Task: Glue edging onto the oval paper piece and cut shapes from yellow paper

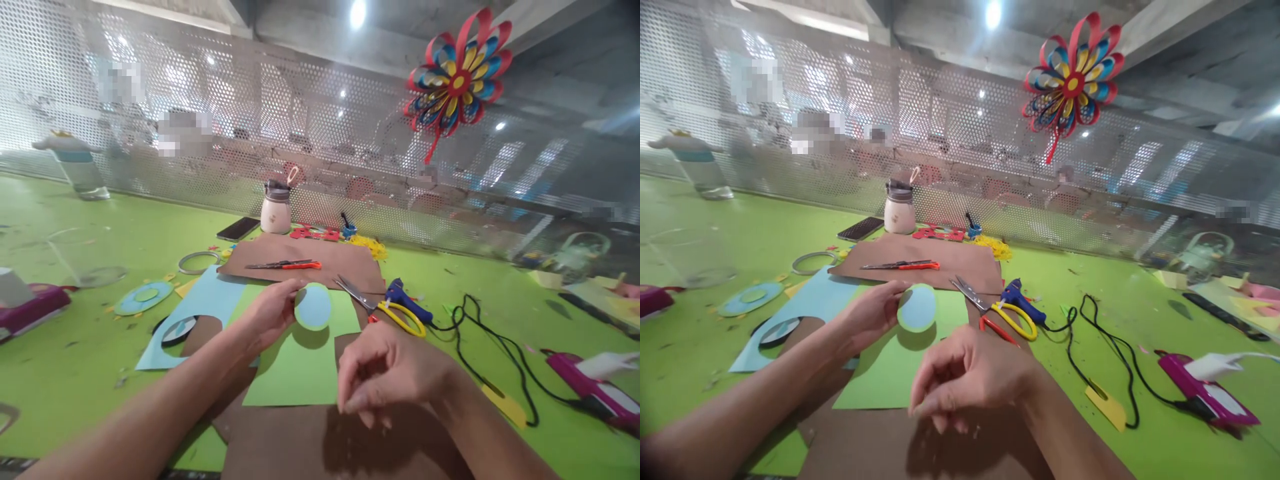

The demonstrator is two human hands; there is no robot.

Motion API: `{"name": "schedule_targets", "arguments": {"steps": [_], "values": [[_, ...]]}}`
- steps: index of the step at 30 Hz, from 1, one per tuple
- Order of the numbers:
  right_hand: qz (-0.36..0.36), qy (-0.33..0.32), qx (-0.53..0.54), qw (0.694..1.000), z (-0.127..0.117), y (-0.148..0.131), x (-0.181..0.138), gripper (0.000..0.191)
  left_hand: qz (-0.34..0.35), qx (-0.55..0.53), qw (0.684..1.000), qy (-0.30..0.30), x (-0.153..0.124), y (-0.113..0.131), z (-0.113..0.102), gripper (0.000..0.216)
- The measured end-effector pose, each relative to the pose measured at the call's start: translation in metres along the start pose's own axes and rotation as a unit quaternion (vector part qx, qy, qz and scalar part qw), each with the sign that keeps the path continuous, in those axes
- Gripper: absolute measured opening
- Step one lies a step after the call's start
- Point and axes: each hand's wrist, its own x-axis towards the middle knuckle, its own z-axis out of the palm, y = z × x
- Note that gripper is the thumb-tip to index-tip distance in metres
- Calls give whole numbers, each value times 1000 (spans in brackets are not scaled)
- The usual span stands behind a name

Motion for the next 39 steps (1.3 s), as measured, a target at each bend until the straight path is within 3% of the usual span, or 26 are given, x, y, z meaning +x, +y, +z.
{"name": "schedule_targets", "arguments": {"steps": [3, 6, 7, 8, 11, 13, 18, 23, 25, 34, 39], "values": [[-69, 155, -78, 982, -6, 3, 9, 27, 2, -5, 1000, -4, 1, 0, -1, 10], [-135, 322, -118, 930, -21, 11, 28, 26, -3, -3, 1000, -10, -1, 0, 0, 9], [-137, 351, -93, 921, -26, 15, 34, 22, -4, -1, 1000, -13, -2, 0, 1, 9], [-137, 369, -75, 916, -30, 19, 41, 29, -5, 1, 1000, -18, -3, -1, 2, 9], [-132, 373, -29, 918, -32, 30, 55, 62, -11, 12, 999, -42, -8, -3, 6, 10], [-138, 378, -5, 916, -28, 33, 60, 70, -13, 21, 998, -58, -10, -5, 8, 12], [-155, 412, 13, 898, -26, 33, 61, 66, 10, 30, 998, -50, -9, -4, 6, 15], [-166, 429, 33, 887, -40, 32, 56, 65, 138, 17, 987, 79, 2, 8, -6, 10], [-168, 431, 42, 886, -43, 31, 55, 65, 162, 8, 981, 102, 5, 11, -8, 11], [-151, 432, 86, 885, -43, 34, 61, 61, 202, 14, 974, 101, -2, 13, 0, 19], [-175, 456, 119, 864, -48, 27, 54, 62, 248, 25, 963, 107, -7, 19, 1, 39]]}}
